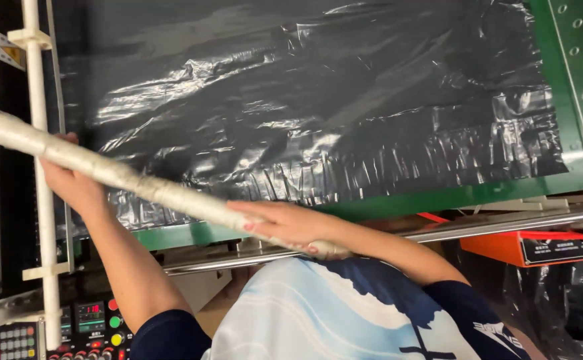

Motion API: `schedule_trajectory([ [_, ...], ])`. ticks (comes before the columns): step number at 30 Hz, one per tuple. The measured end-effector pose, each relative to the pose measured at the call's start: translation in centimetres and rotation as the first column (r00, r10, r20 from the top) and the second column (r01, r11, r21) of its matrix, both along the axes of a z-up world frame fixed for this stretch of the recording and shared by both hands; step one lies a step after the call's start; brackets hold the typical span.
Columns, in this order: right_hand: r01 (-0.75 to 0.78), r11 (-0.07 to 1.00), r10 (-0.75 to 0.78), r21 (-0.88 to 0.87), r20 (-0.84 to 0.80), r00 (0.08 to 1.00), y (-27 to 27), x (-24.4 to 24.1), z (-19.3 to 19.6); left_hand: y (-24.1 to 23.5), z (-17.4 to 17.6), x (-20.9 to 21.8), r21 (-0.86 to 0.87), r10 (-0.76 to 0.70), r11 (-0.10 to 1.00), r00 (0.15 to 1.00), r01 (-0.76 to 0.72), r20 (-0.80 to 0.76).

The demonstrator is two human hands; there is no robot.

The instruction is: Operating a plastic bag making machine by smoothing the film with a pole and using control buttons

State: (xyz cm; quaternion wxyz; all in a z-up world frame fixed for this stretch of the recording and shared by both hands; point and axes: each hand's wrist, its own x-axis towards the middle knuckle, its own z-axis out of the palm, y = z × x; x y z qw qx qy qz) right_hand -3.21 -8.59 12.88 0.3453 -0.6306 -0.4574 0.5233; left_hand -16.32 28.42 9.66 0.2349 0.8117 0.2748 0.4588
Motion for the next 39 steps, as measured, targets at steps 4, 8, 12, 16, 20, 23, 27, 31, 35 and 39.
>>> schedule_trajectory([
  [4,-0.04,0.988,0.042,0.147,-0.012,0.999,-0.1,-0.1,-2.2,-0.5,-0.1,0.5,-0.137,0.05,0.989,0.995,-0.061,-0.083],
  [8,0.179,0.98,-0.179,0.09,0.001,0.984,-2.9,2.3,-2.2,1.4,-5.6,4.5,0.097,-0.074,0.991,0.981,0.092,-0.178],
  [12,0.542,0.837,-0.531,-0.068,0.137,0.837,-11.5,5.7,-2.4,0.9,-10.4,10.5,0.115,-0.081,0.985,0.929,0.131,-0.361],
  [16,0.883,0.457,-0.821,0.11,0.435,0.37,-24.6,8.2,-4.9,-2.1,-12.9,15.6,0.119,-0.073,0.979,0.829,0.166,-0.555],
  [20,0.997,0.082,-0.835,0.01,0.546,0.063,-28.6,6.5,1.6,-7.2,-10.3,18.8,-0.173,-0.232,0.973,0.579,0.156,-0.781],
  [23,0.994,0.086,-0.822,0.062,0.568,0.036,-28.2,6.2,2.1,-8.9,-10.8,20.0,-0.21,-0.283,0.958,0.505,0.197,-0.815],
  [27,0.959,0.232,-0.827,0.162,0.551,0.107,-26.6,5.7,1.6,-9.4,-13.0,20.3,-0.161,-0.258,0.961,0.511,0.226,-0.82],
  [31,0.956,0.289,-0.834,0.05,0.504,0.226,-25.6,8.3,-0.3,-9.6,-12.9,20.4,-0.139,-0.233,0.965,0.487,0.221,-0.842],
  [35,0.949,0.253,-0.846,0.19,0.518,0.122,-28.8,14.0,-6.9,-9.4,-13.0,20.2,-0.158,-0.241,0.965,0.477,0.208,-0.845],
  [39,0.902,0.329,-0.838,0.279,0.527,0.142,-23.8,13.0,-2.4,-7.8,-13.5,19.2,-0.081,-0.172,0.98,0.563,0.183,-0.809],
])
